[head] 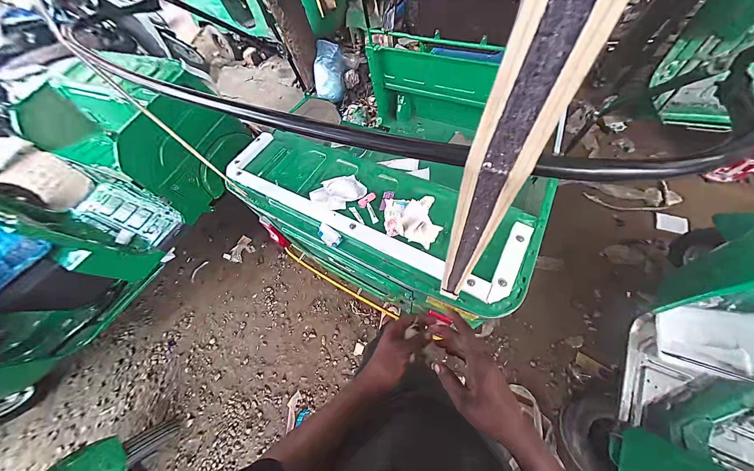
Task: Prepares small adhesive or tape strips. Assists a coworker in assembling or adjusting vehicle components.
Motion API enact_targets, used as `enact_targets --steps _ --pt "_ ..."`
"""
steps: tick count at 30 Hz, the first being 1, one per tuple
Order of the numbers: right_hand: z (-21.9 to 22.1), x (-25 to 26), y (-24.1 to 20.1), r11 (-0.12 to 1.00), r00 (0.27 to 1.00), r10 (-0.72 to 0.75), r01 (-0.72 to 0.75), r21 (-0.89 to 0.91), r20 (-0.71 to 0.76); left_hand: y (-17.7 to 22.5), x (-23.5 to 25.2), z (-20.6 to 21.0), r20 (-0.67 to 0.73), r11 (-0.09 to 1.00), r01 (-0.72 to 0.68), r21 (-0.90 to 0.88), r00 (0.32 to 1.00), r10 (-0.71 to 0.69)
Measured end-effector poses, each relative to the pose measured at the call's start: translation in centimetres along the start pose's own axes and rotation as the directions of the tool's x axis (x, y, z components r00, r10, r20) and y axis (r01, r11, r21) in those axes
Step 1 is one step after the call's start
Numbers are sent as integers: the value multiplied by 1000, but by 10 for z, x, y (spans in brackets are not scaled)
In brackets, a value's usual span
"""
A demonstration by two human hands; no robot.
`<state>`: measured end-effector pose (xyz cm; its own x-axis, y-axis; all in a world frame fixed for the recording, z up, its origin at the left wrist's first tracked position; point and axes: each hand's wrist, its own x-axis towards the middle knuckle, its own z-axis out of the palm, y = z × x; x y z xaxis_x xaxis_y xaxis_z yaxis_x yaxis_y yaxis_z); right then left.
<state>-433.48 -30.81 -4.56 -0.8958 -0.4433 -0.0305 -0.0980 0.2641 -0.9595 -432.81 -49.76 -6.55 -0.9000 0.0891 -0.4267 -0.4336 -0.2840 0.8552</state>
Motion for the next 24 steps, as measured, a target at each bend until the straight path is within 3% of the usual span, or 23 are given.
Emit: enact_targets --steps 3,5,9,12,14,16,18,21,22,24 --pt "25 32 9 997 994 -34 27 -70 -102 3 -9 -60 -190 1000 6 -30 982 -12" --pt "46 70 12 999 996 -21 18 -39 -81 7 -12 -98 -269 996 -14 -86 963 -10" --pt "94 200 16 989 994 -20 4 -148 -107 34 1 -163 -357 990 -61 -125 934 13" --pt "121 320 20 905 980 150 -190 -382 -131 59 29 -211 -289 973 -146 179 938 194" --pt "137 380 26 787 948 285 -316 -530 -142 85 57 -238 -168 865 -213 454 933 317" --pt "153 413 27 676 915 380 -374 -636 -135 120 85 -261 -23 699 -299 649 911 411" --pt "158 427 23 634 898 429 -378 -674 -99 153 114 -276 49 614 -367 699 881 471" --pt "150 420 11 715 917 391 -355 -602 -76 183 149 -286 69 592 -427 684 845 531" --pt "146 409 8 819 946 311 -317 -478 -95 189 158 -287 78 595 -440 673 842 534" --pt "141 374 -8 983 971 175 -181 -25 -166 194 173 -282 146 604 -490 628 837 527"
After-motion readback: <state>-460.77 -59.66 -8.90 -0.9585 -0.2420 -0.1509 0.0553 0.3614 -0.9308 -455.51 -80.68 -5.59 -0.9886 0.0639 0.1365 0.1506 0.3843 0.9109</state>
